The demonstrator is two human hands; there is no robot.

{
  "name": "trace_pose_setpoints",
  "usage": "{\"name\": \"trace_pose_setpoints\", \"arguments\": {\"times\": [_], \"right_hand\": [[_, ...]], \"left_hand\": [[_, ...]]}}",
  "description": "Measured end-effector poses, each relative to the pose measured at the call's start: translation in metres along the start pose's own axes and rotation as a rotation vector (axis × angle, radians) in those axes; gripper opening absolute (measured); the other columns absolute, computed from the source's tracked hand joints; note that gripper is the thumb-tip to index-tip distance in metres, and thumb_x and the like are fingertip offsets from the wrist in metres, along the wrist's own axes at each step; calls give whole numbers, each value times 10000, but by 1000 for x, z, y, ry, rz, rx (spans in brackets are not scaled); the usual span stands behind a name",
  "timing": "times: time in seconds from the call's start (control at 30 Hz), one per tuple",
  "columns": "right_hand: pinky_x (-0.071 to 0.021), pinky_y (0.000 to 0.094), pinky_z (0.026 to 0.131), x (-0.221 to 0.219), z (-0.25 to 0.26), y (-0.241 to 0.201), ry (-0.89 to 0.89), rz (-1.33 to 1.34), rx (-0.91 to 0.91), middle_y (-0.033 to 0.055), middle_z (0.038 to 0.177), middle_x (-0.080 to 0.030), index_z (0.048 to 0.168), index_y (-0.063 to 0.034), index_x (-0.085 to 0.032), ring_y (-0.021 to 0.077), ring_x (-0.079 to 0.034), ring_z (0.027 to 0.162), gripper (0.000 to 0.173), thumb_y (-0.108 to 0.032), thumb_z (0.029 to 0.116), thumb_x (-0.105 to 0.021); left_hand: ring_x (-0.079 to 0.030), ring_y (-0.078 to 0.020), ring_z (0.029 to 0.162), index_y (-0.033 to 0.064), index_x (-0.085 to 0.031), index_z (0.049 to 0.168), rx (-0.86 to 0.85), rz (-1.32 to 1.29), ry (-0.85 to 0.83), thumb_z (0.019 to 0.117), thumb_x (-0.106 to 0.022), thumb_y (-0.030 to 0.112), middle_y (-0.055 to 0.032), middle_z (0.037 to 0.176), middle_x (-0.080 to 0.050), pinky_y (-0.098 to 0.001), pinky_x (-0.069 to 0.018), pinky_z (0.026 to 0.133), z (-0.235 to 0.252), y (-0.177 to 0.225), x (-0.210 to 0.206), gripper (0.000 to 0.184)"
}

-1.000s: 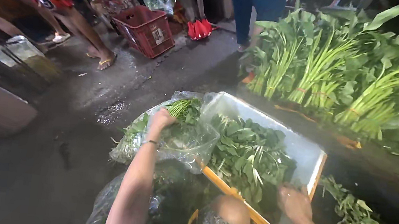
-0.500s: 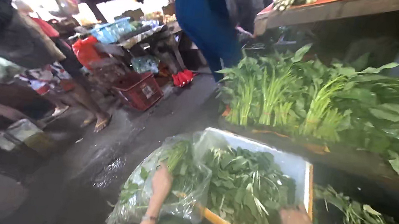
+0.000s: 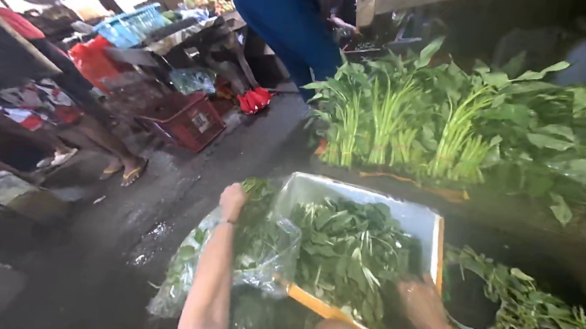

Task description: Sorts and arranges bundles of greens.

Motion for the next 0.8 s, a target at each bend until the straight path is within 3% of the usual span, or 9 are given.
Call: {"name": "trace_pose_setpoints", "arguments": {"times": [0.1, 0.17, 0.23, 0.3, 0.37, 0.5, 0.6, 0.7, 0.8], "right_hand": [[-307, 574, 1157, -5, 3, 1, 19, -32, -12, 197, 1340, -650, 1281, 12, -659, 372, -583, 1287, 316, -113, 1001, -579], [-326, 576, 1144, -6, 4, 2, 36, -63, -6, 191, 1310, -666, 1258, 6, -670, 364, -602, 1260, 304, -120, 995, -586], [-346, 577, 1125, -8, 3, 4, 56, -86, 4, 198, 1279, -681, 1220, 18, -686, 369, -621, 1230, 280, -106, 993, -576], [-330, 575, 1135, -7, 4, 4, 48, -89, 6, 205, 1270, -681, 1205, 26, -690, 373, -617, 1230, 270, -93, 1005, -552], [-310, 567, 1152, -5, 3, 5, 16, -85, 3, 205, 1284, -671, 1222, 25, -678, 369, -606, 1243, 277, -101, 1015, -544], [-294, 568, 1166, 4, -5, 5, -43, -37, -3, 214, 1323, -651, 1244, 34, -665, 372, -577, 1288, 289, -112, 1021, -552], [-294, 597, 1160, 6, -3, 7, -58, -10, 12, 227, 1313, -652, 1208, 44, -680, 394, -572, 1287, 269, -88, 1005, -561], [-297, 599, 1152, 5, -4, 8, -70, -5, 27, 246, 1303, -646, 1202, 51, -678, 414, -574, 1268, 260, -72, 1010, -553], [-287, 596, 1166, 7, -6, 9, -82, -15, 27, 246, 1316, -638, 1226, 51, -665, 418, -567, 1278, 271, -57, 1023, -521]], "left_hand": [[-574, -450, 1277, -74, -564, 1349, -73, 127, 0, 1022, -540, 164, -293, 1368, -586, -605, -480, 1009, -21, 59, -52, 405], [-607, -464, 1217, -111, -498, 1378, -130, 171, 46, 1042, -452, 87, -320, 1331, -587, -596, -505, 969, -29, 72, -99, 393], [-588, -490, 1226, -125, -450, 1417, -186, 219, 78, 1060, -381, 35, -351, 1340, -562, -617, -475, 986, -32, 66, -133, 397], [-560, -514, 1251, -105, -402, 1467, -210, 228, 67, 1060, -396, 37, -366, 1371, -529, -643, -452, 1008, -33, 55, -127, 431], [-586, -502, 1234, -72, -417, 1471, -161, 151, 52, 1049, -479, 110, -342, 1339, -572, -628, -485, 1003, -25, 36, -93, 464], [-524, -494, 1323, -70, -430, 1473, -37, 29, -37, 982, -677, 237, -348, 1391, -543, -635, -416, 1092, 4, -45, -26, 629], [-504, -501, 1339, -72, -381, 1507, -52, -58, 17, 1012, -638, 234, -363, 1407, -522, -613, -383, 1129, -46, -77, -31, 636], [-601, -510, 1217, -70, -350, 1514, -49, -8, 92, 1030, -590, 163, -358, 1280, -609, -619, -463, 1044, -119, -65, -60, 588], [-647, -523, 1125, -75, -429, 1464, -48, -33, 244, 976, -620, 42, -355, 1215, -643, -637, -499, 975, -163, -65, -79, 538]]}}
Point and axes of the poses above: each hand's wrist, its own z-axis towards the middle knuckle, its own x-axis out of the back of the hand, y = z × x, the point moved 1 cm from there along z, towards the middle knuckle
